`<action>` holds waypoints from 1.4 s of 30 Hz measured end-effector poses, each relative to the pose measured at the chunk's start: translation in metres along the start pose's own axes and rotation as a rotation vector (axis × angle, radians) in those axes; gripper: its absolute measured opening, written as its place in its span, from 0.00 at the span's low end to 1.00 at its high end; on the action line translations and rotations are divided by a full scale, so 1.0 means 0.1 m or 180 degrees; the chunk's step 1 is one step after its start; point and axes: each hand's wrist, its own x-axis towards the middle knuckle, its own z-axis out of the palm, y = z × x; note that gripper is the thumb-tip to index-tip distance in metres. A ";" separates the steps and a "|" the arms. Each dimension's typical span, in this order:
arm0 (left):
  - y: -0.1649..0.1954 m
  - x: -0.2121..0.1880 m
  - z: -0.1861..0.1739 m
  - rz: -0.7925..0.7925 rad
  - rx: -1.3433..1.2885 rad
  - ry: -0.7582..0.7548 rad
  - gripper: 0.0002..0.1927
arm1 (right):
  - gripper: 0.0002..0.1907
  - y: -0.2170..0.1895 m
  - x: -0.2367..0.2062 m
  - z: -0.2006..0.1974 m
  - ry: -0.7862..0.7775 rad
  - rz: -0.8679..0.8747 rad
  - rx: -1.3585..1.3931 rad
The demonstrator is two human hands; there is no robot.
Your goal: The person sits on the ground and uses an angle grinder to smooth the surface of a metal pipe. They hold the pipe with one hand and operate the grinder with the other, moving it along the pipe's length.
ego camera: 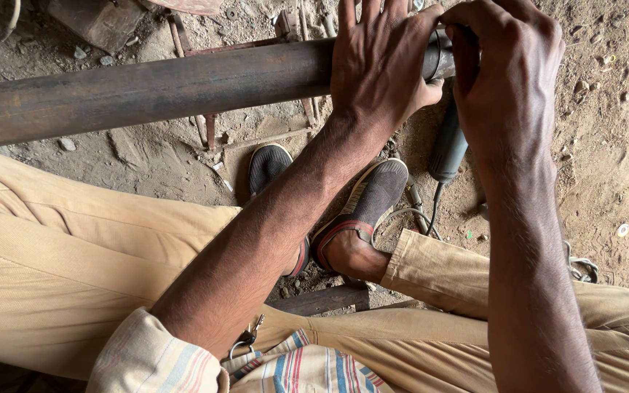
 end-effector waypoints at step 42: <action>-0.05 -0.06 0.06 -0.0018 -0.0156 0.0029 0.56 | 0.04 0.05 -0.33 0.17 0.0211 0.0089 0.0004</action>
